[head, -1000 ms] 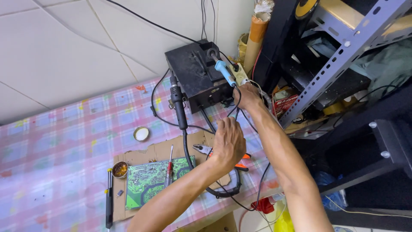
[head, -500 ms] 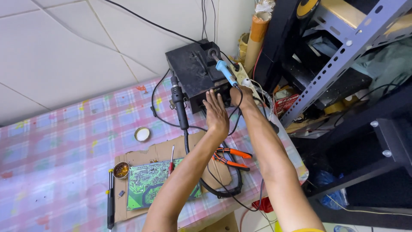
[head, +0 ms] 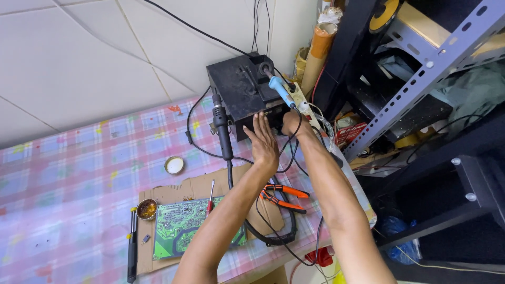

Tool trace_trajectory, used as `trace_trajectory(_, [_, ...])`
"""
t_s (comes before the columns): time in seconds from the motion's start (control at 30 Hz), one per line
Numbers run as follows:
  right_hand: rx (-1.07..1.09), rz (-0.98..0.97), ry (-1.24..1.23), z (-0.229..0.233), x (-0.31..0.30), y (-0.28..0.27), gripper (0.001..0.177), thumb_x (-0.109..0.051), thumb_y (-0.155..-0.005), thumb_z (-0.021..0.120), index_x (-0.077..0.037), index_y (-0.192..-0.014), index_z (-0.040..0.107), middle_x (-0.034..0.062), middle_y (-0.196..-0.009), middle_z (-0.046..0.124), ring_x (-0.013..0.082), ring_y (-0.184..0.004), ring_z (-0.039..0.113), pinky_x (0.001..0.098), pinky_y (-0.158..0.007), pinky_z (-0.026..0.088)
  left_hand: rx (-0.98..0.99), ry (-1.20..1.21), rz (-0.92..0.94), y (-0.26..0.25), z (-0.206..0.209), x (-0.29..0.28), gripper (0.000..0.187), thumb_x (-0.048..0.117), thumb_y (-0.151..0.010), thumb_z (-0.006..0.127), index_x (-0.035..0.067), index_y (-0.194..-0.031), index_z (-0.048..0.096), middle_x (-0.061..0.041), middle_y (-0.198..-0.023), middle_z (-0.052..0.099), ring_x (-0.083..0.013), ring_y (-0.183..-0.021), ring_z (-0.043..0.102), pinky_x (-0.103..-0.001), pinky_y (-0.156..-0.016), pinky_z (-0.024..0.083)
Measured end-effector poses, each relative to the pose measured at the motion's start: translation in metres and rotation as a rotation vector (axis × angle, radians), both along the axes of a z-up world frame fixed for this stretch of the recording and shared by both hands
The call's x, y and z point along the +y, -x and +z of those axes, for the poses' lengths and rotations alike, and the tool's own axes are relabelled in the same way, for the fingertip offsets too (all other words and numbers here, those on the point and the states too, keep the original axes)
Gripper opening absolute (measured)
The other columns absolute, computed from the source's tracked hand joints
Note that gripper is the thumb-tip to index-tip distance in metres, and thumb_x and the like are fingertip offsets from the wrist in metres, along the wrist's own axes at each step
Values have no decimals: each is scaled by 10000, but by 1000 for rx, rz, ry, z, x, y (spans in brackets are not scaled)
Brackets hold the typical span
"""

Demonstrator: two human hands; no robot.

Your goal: Soldering and desoldering components on a circuit board using a soldering iron and hot air station.

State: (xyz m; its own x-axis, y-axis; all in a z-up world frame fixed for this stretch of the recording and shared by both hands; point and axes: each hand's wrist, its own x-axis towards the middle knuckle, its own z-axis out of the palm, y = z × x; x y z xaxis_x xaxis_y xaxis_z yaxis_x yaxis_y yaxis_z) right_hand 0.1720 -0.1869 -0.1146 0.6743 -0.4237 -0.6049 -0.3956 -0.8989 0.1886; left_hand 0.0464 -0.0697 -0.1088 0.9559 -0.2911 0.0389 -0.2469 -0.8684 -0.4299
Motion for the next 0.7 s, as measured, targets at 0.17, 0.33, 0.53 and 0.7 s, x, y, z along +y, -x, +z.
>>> trace_trajectory(0.17, [-283,155,-178,-19,-31,22,499,-304,-807,588,-26,-1185,759,189,-1216,741,375,-1225,663,658,-991,502,12,26,-4,-3,4,3,579,165,-1091,289,-9,-1628,162,-221,-1719,51,-472,-1575,11,-764,-1161,211])
trace_trajectory(0.33, [-412,-34,-475,-6,-44,48,613,-339,-859,487,88,-1257,674,335,-1209,702,478,-1139,676,644,-885,571,23,30,-15,-3,0,8,579,155,-1087,294,2,-1629,163,-205,-1723,56,-457,-1580,6,-775,-1161,199])
trace_trajectory(0.53, [-491,-276,-567,-23,-52,44,339,-199,-838,646,106,-962,722,202,-687,723,258,-487,713,381,-403,624,60,22,-1,0,0,12,597,171,-1082,299,-1,-1633,144,-202,-1725,41,-448,-1583,-5,-777,-1159,197])
trace_trajectory(0.7, [-608,-205,-403,-4,-46,44,205,-78,-827,669,94,-925,724,179,-655,708,306,-545,722,445,-511,639,16,53,-17,-6,3,13,593,142,-1081,295,-16,-1631,140,-209,-1725,38,-453,-1581,-16,-760,-1189,156])
